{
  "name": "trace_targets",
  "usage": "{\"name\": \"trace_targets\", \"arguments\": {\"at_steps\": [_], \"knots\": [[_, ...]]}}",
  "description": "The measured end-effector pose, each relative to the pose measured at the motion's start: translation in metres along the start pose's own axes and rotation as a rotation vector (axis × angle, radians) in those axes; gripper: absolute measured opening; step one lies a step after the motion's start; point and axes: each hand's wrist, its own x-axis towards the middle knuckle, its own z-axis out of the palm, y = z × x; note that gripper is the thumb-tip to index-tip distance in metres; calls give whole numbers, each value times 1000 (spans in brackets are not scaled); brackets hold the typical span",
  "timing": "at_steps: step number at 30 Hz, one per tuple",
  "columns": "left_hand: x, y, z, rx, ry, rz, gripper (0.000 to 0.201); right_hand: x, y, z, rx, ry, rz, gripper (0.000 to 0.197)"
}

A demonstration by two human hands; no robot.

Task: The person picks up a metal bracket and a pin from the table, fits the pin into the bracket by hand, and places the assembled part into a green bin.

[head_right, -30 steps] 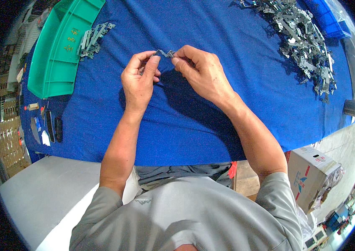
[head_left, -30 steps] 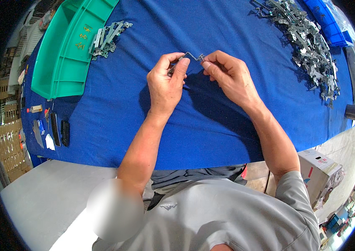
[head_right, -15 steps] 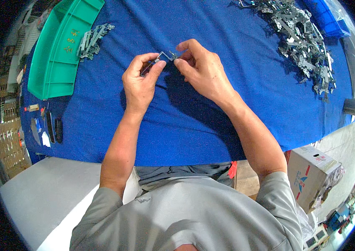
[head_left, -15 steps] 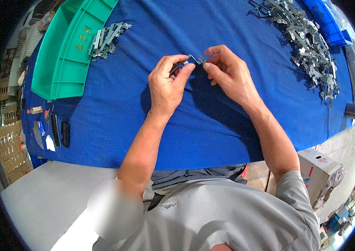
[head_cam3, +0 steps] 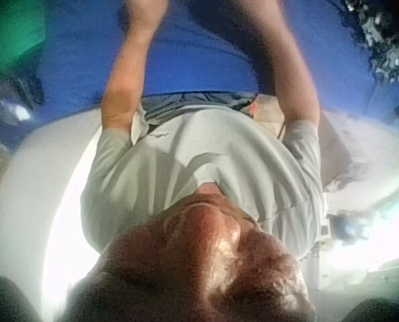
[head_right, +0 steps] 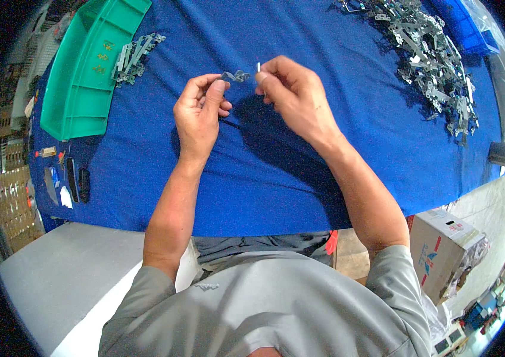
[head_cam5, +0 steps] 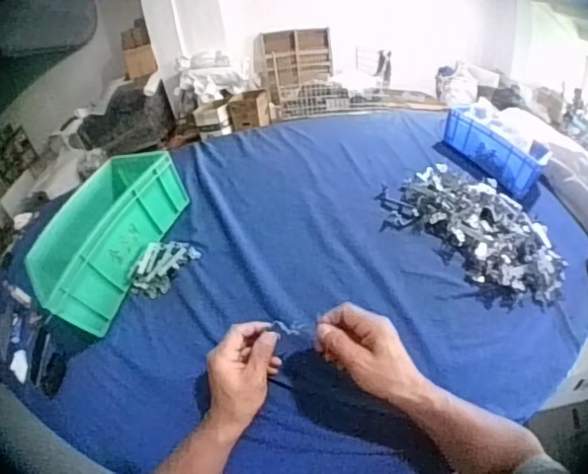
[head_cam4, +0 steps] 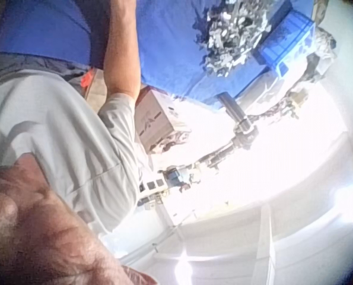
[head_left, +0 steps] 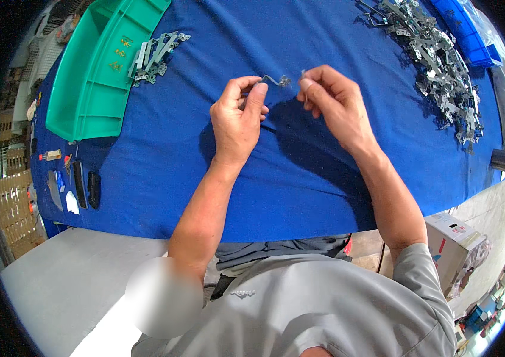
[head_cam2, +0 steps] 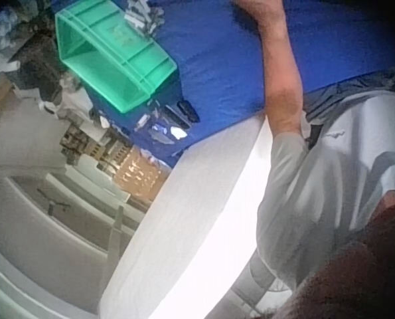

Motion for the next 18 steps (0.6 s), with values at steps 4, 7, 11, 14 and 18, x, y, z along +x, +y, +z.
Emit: {"name": "trace_targets", "arguments": {"at_steps": [4, 7, 11, 14, 18], "knots": [[0, -2, -1, -12, -3, 6, 19, -5, -3, 7, -123, -108, 0, 19], [0, -1, 0, -2, -2, 13, 19, -5, -3, 7, -169, -111, -17, 20], [0, -2, -1, 46, -19, 30, 19, -3, 3, 6, -205, -100, -59, 20], [-2, 1, -3, 101, -42, 27, 19, -2, 3, 2, -305, -91, -80, 19], [-1, -4, -4, 210, -70, 178, 20, -1, 7, 1, -369, -61, -71, 18]]}}
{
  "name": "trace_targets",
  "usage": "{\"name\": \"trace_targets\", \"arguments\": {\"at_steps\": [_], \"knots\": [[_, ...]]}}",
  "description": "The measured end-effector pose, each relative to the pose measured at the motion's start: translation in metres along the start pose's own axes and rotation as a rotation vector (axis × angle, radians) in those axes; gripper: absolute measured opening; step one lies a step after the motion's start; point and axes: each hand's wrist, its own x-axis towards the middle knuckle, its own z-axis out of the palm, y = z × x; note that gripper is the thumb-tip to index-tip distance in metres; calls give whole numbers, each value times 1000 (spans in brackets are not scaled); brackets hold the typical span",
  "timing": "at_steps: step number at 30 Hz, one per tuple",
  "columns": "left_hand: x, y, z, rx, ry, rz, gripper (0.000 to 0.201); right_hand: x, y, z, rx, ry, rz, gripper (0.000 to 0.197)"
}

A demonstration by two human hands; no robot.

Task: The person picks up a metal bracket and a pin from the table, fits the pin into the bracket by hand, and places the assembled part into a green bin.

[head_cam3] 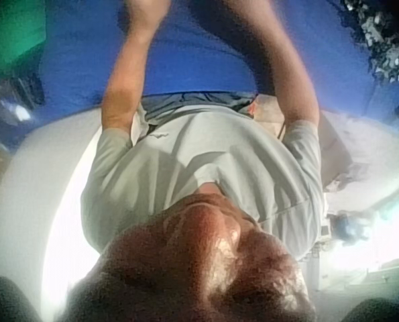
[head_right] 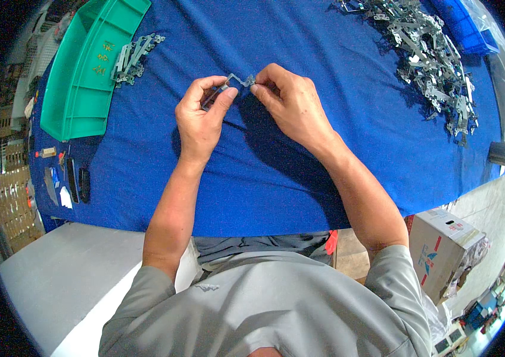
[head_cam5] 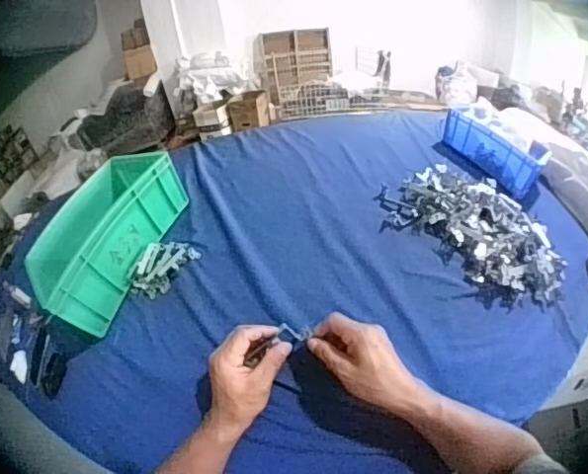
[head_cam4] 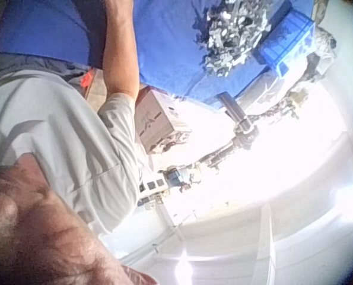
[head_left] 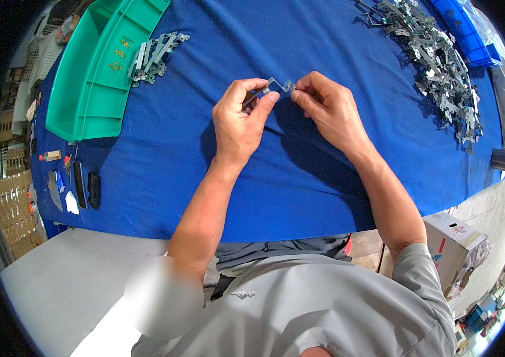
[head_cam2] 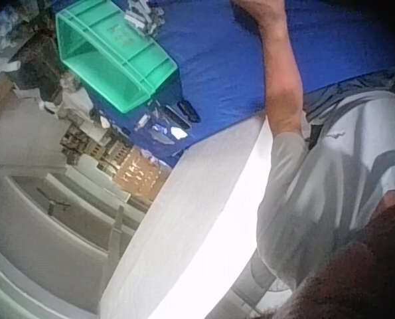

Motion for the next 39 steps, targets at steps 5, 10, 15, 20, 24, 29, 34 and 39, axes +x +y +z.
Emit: {"name": "trace_targets", "arguments": {"at_steps": [5, 10, 15, 20, 24, 29, 34, 39], "knots": [[1, 3, 1, 8, -9, -23, 21, -1, -2, 4, 156, 29, 66, 19], [1, 14, -1, 55, -30, 11, 19, -1, -6, 0, 206, -31, 100, 21], [2, 14, 1, 73, -65, 86, 19, 2, 7, 0, 68, 168, -153, 20], [1, 7, 0, -101, -3, -134, 18, 1, -9, -5, 338, 99, 69, 18], [2, 6, 0, -238, 36, -201, 22, -3, -13, 0, 260, -32, 47, 20], [2, 6, 2, -237, 48, -180, 23, -3, -12, 1, 200, -49, 44, 20], [1, 8, 2, -202, 37, -186, 21, -3, -11, 2, 181, -34, 35, 20], [0, 2, 1, -108, 2, -132, 19, -1, -4, -3, -8, -27, -25, 17]]}}
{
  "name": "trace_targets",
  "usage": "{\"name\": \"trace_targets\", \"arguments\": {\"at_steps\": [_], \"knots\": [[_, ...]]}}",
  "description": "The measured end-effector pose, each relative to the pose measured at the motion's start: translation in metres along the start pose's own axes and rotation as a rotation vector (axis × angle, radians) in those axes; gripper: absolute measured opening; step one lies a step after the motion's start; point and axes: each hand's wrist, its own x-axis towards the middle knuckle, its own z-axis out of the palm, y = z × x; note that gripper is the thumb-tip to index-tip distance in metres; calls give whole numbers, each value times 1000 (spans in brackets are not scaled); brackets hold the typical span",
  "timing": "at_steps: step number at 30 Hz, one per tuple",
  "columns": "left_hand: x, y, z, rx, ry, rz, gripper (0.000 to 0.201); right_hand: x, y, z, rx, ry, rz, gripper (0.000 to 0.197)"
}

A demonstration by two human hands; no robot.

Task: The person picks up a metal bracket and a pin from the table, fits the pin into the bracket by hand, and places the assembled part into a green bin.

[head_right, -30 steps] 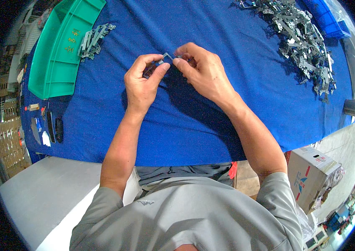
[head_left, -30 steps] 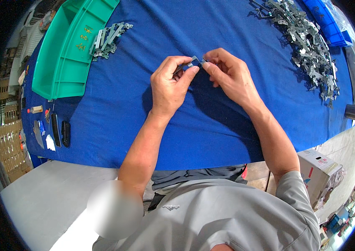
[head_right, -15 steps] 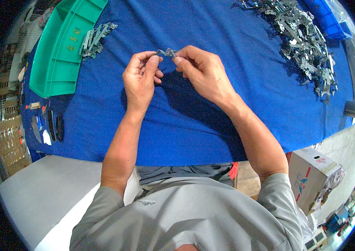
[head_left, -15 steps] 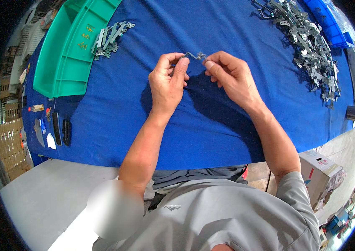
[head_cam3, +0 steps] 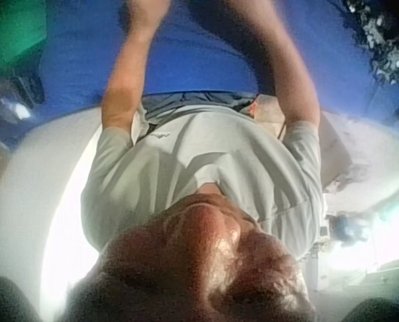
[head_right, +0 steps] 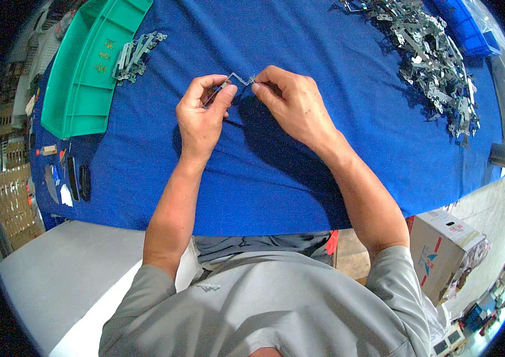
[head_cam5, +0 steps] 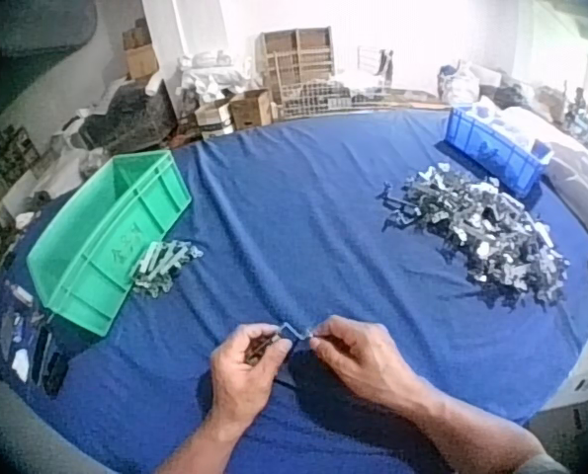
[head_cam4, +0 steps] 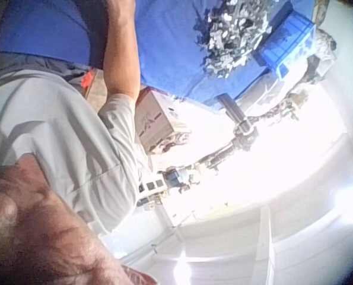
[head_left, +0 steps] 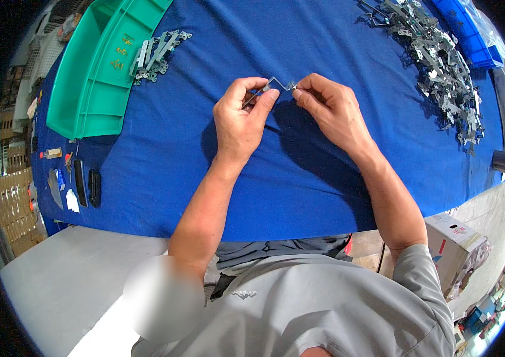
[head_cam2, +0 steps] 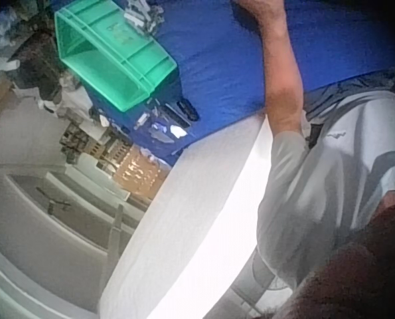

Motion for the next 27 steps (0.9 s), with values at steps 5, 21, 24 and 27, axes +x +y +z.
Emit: {"name": "trace_targets", "arguments": {"at_steps": [5, 21, 24, 27], "knots": [[0, -3, -1, 85, -5, 83, 20, 0, -6, 1, 67, -13, 144, 18], [-1, 5, 2, 77, -33, 85, 17, 3, 3, -1, 208, 193, 4, 19], [0, 4, 0, -52, 18, -58, 19, 1, -6, -2, 292, 48, 121, 20], [0, 5, -1, -80, 24, -56, 21, -2, -11, 4, 270, -22, 98, 22]]}}
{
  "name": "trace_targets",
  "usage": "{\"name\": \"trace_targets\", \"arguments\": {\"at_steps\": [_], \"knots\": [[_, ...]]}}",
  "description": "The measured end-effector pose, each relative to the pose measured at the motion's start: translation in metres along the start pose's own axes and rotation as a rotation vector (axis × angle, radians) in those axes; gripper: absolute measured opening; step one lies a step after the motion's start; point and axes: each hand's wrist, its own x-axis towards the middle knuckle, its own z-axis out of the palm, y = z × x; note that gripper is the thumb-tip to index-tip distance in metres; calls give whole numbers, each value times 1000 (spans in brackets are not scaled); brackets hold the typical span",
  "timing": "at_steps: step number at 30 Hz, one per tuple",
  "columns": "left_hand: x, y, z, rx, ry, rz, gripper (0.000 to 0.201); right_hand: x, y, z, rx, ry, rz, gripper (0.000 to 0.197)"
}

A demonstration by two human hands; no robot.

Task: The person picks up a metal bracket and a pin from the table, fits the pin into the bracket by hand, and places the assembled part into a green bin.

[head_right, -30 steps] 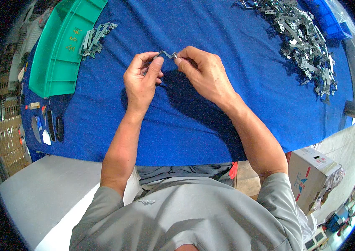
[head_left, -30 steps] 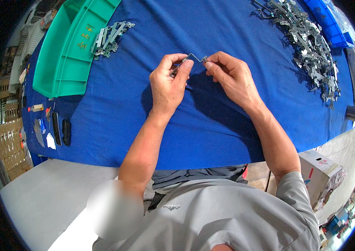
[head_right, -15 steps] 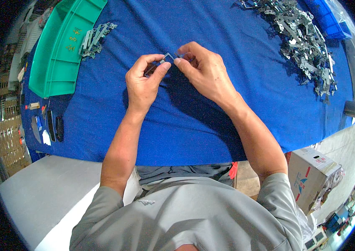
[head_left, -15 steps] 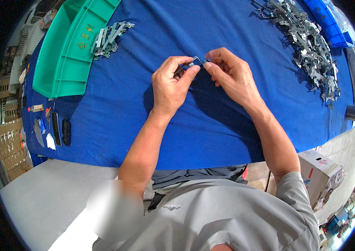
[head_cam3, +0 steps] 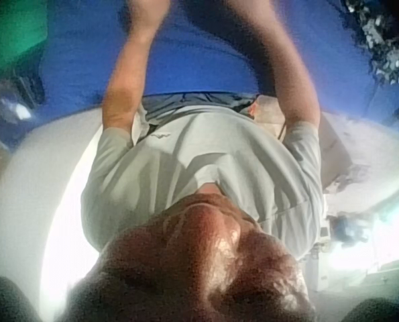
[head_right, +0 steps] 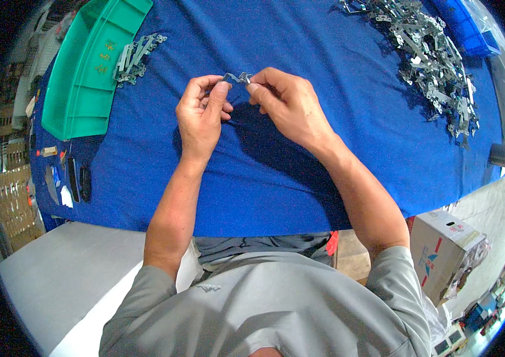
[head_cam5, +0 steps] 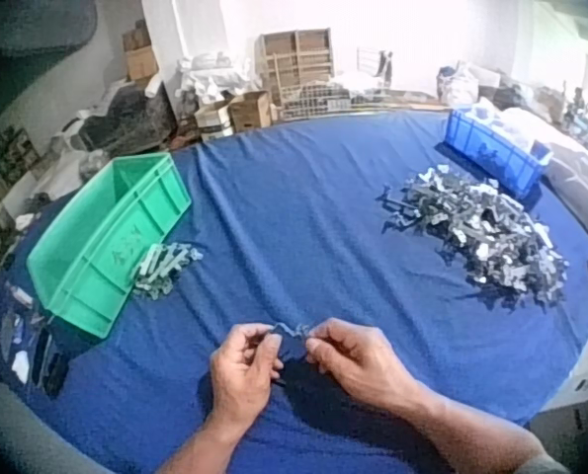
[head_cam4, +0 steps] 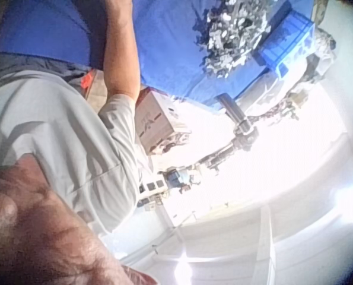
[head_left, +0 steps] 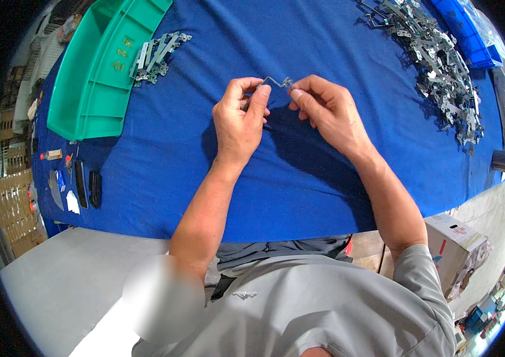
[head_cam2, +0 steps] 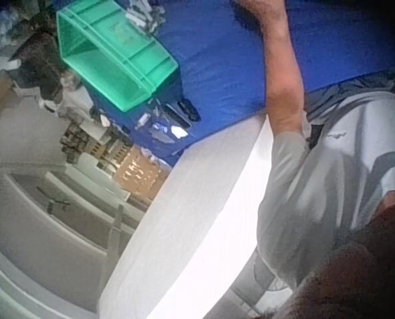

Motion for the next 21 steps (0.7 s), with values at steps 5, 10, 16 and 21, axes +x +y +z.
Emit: {"name": "trace_targets", "arguments": {"at_steps": [5, 10, 16, 21], "knots": [[0, -1, 0, 22, -25, -1, 21, 0, 1, 0, -53, -11, 16, 22], [0, -2, -1, 32, -47, 1, 21, 2, 5, -4, -143, -5, -28, 22], [1, -7, -2, 196, -37, 214, 20, 3, 9, -5, -265, 40, 7, 20], [-1, 2, 1, 201, -50, 151, 19, 2, 16, -1, -56, 110, -71, 22]]}}
